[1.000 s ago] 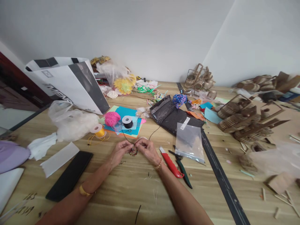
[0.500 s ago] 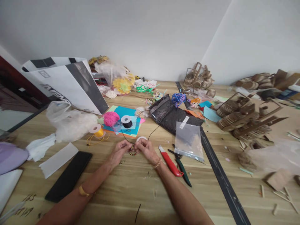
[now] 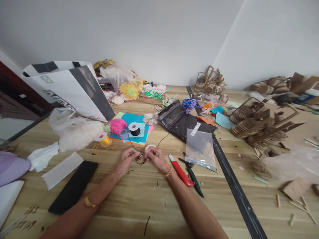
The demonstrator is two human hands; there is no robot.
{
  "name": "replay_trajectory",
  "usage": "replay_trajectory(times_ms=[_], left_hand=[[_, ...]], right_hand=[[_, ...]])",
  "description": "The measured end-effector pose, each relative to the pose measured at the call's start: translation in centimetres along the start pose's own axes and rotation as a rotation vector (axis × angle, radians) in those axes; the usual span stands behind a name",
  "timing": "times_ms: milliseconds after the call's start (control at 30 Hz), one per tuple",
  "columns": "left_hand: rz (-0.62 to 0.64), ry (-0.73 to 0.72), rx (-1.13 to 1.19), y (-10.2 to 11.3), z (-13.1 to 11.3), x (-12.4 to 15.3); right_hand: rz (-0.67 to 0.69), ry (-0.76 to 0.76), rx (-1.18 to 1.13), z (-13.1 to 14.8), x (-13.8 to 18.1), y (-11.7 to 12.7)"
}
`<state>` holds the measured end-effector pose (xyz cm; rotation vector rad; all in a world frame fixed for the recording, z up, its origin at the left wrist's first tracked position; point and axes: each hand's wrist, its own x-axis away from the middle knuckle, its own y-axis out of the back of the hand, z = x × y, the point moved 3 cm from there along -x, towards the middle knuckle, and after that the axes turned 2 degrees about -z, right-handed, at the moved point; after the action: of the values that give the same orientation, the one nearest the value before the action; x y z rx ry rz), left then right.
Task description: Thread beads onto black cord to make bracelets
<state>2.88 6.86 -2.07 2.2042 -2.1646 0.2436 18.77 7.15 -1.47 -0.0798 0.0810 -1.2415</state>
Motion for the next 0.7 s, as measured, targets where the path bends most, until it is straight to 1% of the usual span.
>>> replay_trajectory(times_ms=[167, 267, 400, 467, 567, 700], left_hand=[[0.018, -0.019, -0.032, 0.1, 0.0, -0.2], [0.058, -0.090, -0.101, 0.0, -0.5, -0.2], [0.115, -0.237, -0.191, -0.3, -2.0, 0.1], [0.148, -0.284, -0.255, -0.6, -2.6, 0.4], [0.201, -0.305, -0.299, -1.1, -3.5, 0.8], [0.236, -0.292, -0.283, -1.6, -4.3, 1.2]], right_hand=[[0.002, -0.004, -0.004, 0.3, 0.1, 0.0], [0.007, 0.033, 0.019, 0.5, 0.2, 0.1], [0.012, 0.169, 0.193, 1.6, 0.4, 0.4], [0.022, 0.184, 0.281, 2.2, 0.7, 0.4], [0.036, 0.193, 0.375, 3.1, 1.0, 0.3], [0.054, 0.282, 0.479, 4.5, 1.1, -0.2]])
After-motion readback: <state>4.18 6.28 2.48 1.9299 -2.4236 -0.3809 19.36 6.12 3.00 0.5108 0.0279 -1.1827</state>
